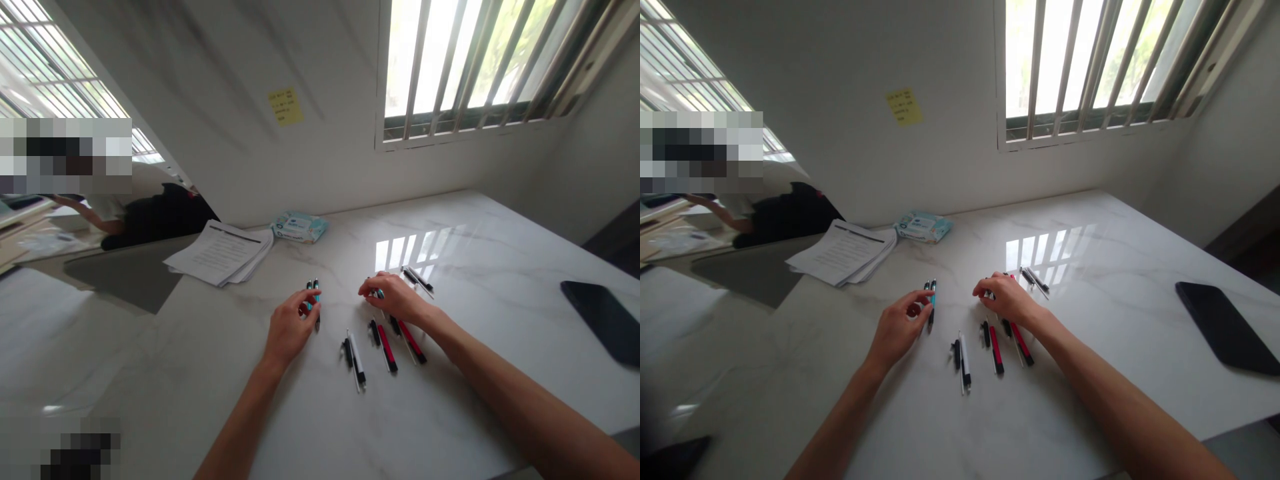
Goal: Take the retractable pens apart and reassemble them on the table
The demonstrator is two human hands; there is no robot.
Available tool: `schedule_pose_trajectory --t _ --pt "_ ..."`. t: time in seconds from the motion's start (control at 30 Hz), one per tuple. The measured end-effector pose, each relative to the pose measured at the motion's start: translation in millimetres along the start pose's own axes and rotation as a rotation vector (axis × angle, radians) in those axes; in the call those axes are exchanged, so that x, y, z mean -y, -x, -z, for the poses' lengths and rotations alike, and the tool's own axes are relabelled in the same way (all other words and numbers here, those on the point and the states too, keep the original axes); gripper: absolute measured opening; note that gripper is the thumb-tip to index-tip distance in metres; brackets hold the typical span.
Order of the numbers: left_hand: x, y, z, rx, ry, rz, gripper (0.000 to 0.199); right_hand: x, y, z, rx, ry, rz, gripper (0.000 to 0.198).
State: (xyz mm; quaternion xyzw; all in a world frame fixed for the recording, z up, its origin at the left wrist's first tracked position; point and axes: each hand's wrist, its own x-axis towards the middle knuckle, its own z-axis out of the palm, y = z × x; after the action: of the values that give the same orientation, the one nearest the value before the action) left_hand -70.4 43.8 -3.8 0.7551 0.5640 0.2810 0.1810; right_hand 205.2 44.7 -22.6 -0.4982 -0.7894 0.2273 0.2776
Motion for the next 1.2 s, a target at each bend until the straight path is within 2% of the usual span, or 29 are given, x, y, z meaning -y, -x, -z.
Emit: schedule_pose_trajectory --t 0.3,0.57,0.8,0.97,1.03,1.2 --pt "3.2 0.6 -2.6 0.015 0.008 -0.035 0.026 -2.7 -2.9 -1.3 -0.094 -0.122 0.013 0.024" --pt "2.6 0.6 -2.5 0.023 -0.007 -0.043 0.027 -2.4 -5.0 -1.1 -0.079 0.059 0.061 0.026" --pt "4.3 -0.2 -2.1 0.027 0.009 -0.062 0.026 -8.2 -5.5 -5.5 -0.069 0.056 0.055 0.028" --pt "3.1 0.3 -0.8 0.029 0.008 -0.061 0.025 -9.3 -2.7 0.4 -0.085 0.072 0.09 0.029" --pt "2.5 0.5 -0.3 0.027 0.005 -0.06 0.024 -11.4 -1.0 4.5 -0.092 0.081 0.102 0.035" --pt "1.4 1.0 -0.9 0.028 0.005 -0.067 0.024 -21.6 2.5 9.1 -0.078 0.13 0.077 0.068"
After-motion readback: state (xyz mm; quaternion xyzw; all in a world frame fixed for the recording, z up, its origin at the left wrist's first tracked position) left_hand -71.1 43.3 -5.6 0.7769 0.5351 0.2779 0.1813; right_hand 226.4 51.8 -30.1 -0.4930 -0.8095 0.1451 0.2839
